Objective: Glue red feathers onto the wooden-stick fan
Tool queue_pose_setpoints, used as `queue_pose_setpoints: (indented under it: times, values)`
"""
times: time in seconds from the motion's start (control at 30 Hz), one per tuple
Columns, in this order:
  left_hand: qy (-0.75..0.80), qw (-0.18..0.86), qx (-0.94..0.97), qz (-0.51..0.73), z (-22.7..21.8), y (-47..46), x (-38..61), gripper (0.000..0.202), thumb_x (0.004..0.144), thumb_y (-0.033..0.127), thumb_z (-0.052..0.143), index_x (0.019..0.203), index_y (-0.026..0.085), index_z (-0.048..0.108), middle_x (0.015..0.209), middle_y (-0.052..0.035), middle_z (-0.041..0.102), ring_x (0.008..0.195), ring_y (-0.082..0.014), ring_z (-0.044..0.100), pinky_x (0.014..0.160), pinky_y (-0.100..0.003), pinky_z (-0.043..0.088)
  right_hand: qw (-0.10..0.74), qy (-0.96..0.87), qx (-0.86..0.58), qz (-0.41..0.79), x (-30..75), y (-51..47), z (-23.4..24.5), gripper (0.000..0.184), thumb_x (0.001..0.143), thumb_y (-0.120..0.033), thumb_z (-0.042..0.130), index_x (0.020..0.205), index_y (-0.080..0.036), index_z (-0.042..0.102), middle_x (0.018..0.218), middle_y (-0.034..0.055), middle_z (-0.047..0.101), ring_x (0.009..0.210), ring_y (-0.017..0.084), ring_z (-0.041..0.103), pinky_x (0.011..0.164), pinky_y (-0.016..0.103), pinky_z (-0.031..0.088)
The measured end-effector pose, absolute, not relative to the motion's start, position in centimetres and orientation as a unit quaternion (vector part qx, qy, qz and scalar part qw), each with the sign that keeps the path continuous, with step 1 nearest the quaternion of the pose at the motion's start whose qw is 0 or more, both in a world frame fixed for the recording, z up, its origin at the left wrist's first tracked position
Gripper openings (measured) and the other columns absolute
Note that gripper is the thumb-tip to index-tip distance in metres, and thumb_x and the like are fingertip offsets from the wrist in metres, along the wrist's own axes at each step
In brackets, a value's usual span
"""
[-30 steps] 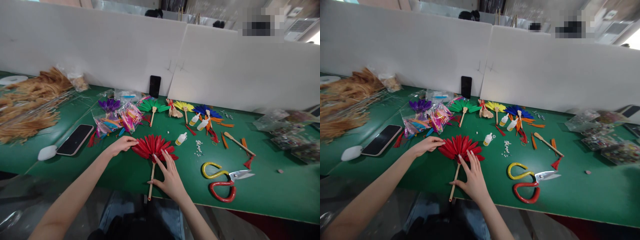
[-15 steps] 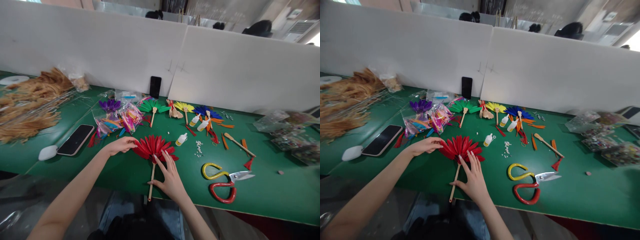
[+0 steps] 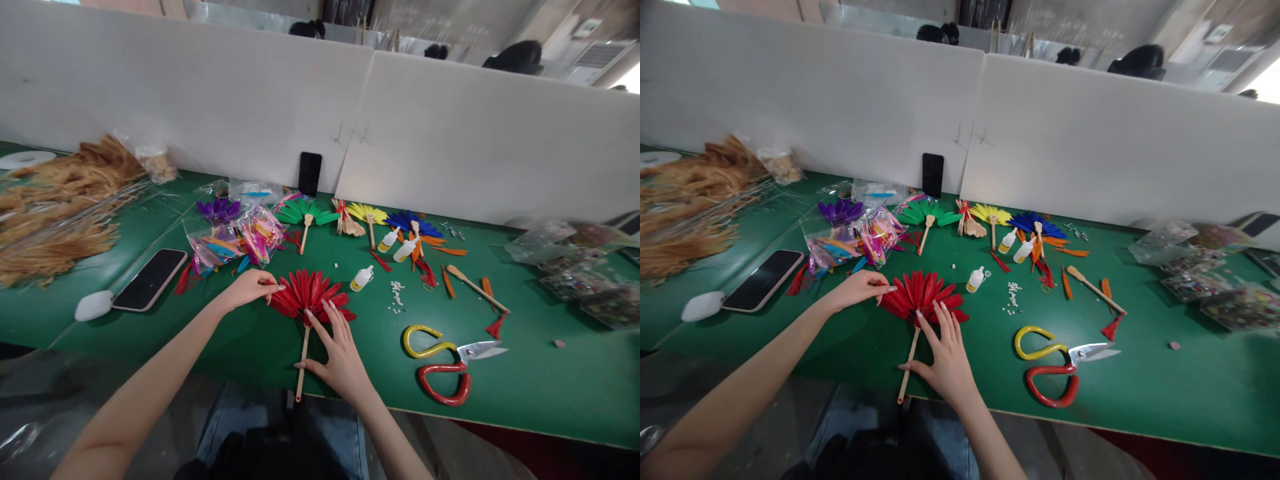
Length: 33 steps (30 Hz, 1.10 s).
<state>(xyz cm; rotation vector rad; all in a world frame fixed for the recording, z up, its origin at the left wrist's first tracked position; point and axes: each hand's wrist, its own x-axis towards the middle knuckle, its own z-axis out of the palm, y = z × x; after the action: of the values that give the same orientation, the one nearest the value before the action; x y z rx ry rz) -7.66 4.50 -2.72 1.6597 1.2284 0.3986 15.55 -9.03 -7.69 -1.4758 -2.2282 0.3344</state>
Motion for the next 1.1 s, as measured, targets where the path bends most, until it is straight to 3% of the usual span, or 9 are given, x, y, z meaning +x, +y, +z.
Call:
queue_pose_setpoints:
  times: [1.1]
  values:
    - [0.517,0.502,0.67,0.177,-4.1,4.7,-7.1,0.037,0.072,0.053,0.064,0.066,0.017,0.061,0.051,0.0002,0.06,0.054,-0.0163,0.059,0.06,-0.026,0.043,0.232,-0.809,-0.527,0.116,15.6,-9.0,-8.1,0.079,0.076,-0.055,0.064,0.143,-0.029,0.033,0.153,0.0109,0.017,0.14,0.034,0.018,0.108,0.055,0.031]
